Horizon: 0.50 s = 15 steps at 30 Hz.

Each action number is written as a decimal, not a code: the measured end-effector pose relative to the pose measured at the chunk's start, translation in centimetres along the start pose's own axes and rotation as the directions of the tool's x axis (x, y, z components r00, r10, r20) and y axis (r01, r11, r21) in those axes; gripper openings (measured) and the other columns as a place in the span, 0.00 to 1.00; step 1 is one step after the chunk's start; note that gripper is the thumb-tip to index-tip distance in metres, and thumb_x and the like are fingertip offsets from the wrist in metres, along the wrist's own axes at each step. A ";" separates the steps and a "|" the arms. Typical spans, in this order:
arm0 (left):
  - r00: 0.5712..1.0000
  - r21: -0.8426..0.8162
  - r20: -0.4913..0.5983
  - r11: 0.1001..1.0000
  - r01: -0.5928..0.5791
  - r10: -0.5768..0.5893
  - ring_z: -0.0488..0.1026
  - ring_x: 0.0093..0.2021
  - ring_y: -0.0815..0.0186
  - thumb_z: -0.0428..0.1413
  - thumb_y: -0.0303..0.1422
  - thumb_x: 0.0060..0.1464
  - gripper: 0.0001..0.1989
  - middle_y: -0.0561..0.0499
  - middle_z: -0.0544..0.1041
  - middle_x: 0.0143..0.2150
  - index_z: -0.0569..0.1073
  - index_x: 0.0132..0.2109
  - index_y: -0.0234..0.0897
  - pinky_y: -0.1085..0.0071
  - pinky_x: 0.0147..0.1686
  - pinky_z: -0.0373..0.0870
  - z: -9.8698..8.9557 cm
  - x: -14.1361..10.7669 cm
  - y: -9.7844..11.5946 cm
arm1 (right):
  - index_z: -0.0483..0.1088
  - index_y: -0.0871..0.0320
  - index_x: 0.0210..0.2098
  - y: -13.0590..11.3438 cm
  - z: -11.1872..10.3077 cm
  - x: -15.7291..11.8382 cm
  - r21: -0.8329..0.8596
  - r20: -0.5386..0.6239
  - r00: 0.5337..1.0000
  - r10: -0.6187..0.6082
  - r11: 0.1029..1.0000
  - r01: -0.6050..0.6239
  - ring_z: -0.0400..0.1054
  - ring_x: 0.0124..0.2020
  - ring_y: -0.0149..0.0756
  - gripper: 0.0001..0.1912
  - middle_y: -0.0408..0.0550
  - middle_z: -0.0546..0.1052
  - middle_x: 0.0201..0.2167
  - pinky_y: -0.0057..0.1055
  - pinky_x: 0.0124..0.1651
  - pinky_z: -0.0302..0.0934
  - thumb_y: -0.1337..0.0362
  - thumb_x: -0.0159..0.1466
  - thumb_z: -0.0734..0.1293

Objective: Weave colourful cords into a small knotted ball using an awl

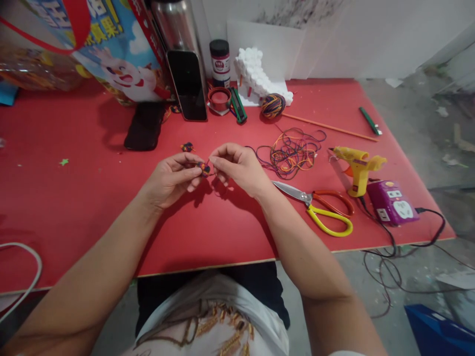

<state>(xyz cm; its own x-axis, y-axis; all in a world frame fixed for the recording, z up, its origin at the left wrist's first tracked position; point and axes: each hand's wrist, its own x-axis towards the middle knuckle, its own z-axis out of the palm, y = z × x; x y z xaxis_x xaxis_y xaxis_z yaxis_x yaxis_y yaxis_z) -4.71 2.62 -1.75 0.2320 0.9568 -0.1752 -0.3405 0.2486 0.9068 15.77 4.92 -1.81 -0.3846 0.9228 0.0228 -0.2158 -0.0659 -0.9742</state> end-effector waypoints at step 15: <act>0.833 0.339 0.055 0.775 -0.534 0.550 0.82 0.48 0.65 0.72 0.34 0.56 0.20 0.49 0.82 0.48 0.68 0.45 0.42 0.67 0.48 0.80 0.9 -0.4 -1.1 | 0.77 0.58 0.38 -0.9 0.6 -1.0 -0.454 0.067 0.977 -0.204 0.866 0.211 0.59 0.23 0.26 0.05 0.37 0.70 0.23 0.28 0.28 0.51 0.63 0.65 0.74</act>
<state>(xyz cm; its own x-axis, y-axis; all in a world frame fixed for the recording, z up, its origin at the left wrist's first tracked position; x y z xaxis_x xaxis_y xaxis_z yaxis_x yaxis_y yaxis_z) -3.64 1.85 -2.33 0.0563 0.9258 0.3739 -0.0785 -0.3692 0.9260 15.78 3.87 -0.80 -0.3917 0.8894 0.2355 0.1390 0.3102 -0.9404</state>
